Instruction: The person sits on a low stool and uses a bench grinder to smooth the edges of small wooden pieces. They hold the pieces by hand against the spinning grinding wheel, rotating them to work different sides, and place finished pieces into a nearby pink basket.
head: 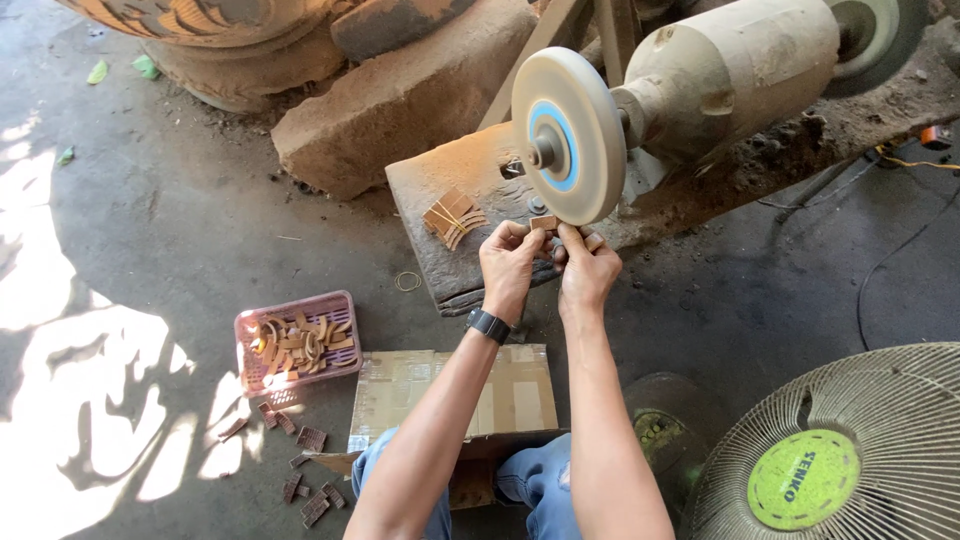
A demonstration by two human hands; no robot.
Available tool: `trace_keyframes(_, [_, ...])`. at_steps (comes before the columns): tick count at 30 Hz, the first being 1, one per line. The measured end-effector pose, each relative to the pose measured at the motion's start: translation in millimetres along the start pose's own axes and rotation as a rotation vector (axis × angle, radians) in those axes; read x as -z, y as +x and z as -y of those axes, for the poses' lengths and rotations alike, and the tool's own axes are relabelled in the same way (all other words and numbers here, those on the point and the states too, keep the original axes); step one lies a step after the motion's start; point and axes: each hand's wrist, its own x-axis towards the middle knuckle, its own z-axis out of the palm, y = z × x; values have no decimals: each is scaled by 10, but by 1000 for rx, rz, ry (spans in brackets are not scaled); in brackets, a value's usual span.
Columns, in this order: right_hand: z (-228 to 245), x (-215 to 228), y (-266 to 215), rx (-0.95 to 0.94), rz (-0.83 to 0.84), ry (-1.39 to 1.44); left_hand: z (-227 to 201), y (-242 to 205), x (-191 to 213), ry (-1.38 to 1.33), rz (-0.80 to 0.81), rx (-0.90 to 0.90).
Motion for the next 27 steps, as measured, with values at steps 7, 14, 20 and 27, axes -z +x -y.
trace_keyframes(7, [-42, 53, -67, -115, 87, -16, -451, -201, 92, 298, -10, -138])
trace_keyframes(14, [275, 153, -54, 1, 212, -55, -66, 6, -7, 216, 87, 94])
trace_keyframes(20, [407, 63, -79, 60, 249, -45, -215, 36, -198, 73, 103, 156])
trace_keyframes(27, [241, 56, -168, 32, 268, -62, -47, -15, 113, 85, 94, 81])
